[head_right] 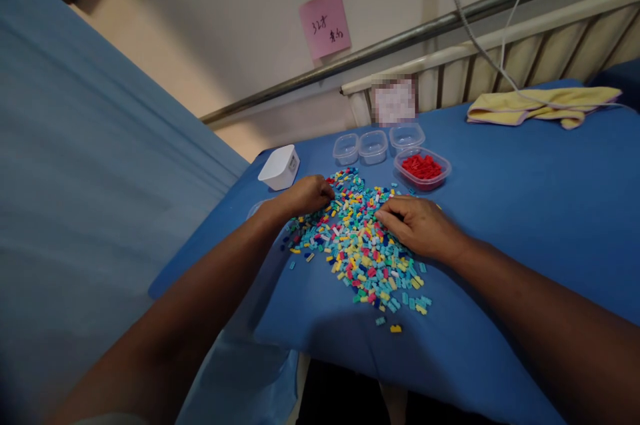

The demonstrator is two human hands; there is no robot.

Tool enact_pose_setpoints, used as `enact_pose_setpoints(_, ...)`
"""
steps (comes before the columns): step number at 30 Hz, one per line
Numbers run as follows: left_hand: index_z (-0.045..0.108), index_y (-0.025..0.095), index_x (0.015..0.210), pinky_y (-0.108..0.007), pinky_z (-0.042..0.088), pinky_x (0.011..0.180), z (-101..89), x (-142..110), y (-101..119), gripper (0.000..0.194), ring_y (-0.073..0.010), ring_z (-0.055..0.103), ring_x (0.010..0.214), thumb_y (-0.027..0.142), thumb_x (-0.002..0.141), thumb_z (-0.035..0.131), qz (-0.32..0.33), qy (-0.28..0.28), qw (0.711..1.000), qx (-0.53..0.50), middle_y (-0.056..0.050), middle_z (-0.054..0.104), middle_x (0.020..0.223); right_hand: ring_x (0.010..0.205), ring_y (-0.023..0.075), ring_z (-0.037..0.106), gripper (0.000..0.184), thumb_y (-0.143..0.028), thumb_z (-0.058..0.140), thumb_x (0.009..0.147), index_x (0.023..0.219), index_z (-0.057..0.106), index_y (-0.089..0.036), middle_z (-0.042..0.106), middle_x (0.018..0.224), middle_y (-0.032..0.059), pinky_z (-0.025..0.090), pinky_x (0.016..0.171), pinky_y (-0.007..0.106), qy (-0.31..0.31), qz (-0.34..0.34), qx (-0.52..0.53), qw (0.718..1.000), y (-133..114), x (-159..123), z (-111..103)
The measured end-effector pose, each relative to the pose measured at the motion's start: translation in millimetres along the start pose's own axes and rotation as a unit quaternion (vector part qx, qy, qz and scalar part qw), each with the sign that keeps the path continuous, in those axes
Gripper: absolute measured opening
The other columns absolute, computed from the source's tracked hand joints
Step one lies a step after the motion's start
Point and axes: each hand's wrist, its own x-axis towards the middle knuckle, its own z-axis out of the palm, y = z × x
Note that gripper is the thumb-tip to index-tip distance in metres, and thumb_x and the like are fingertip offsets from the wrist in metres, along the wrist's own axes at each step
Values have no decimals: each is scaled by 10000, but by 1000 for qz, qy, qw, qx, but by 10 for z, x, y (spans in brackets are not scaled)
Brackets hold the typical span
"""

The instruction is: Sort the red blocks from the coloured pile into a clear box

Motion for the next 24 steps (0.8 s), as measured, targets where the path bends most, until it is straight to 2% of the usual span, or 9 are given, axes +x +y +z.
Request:
enact_pose_setpoints(3,863,156,1011,-295,413,708,-7,60,21,294,-181,667,809,73,873,617,25,-20,999,12,-47,803,977,730,193,587,379,-431,536,1099,799,651,-230,658,791,26,398,697,354,-5,0,1,1000,1,1,-1)
enact_pose_setpoints(5,861,157,1031,-285,422,724,-17,99,22,294,-181,675,828,73,864,633,19,-27,999,3,-43,805,985,736,192,596,374,-424,538,1098,797,648,-230,661,797,24,403,706,354,-4,-1,5,1000,-1,1,-2)
enact_pose_setpoints(7,854,159,1041,-272,435,734,-34,133,6,287,-175,678,832,74,851,657,4,-29,999,-19,-34,804,987,733,194,594,372,-424,541,1096,794,645,-232,658,793,23,405,705,355,-3,0,7,1000,-2,-1,-1)
enact_pose_setpoints(10,826,152,965,-258,432,683,-57,170,-57,214,-155,650,755,77,842,668,-35,-33,994,-93,-13,774,880,727,199,584,378,-435,540,1095,794,649,-234,653,785,26,406,696,358,-2,1,7,1000,1,-5,2)
enact_pose_setpoints(15,757,128,906,-231,469,648,-44,171,-190,83,-151,666,722,114,877,681,-135,-35,956,-256,-21,735,785,718,202,585,389,-449,536,1095,794,657,-235,660,782,34,409,684,358,0,0,11,1000,6,-6,4)
enact_pose_setpoints(21,686,128,907,-243,544,708,-62,75,-188,66,-149,700,735,102,924,628,-166,-21,932,-322,-48,738,799,710,204,579,412,-473,529,1098,784,655,-237,661,769,38,422,681,359,-3,-4,11,1000,-9,2,-7)
enact_pose_setpoints(24,706,134,897,-244,509,671,-90,39,-173,86,-153,690,715,74,880,646,-157,-27,944,-287,-37,745,795,716,210,583,409,-479,537,1095,786,660,-239,670,767,41,427,678,359,2,-7,16,1000,-15,4,-9)
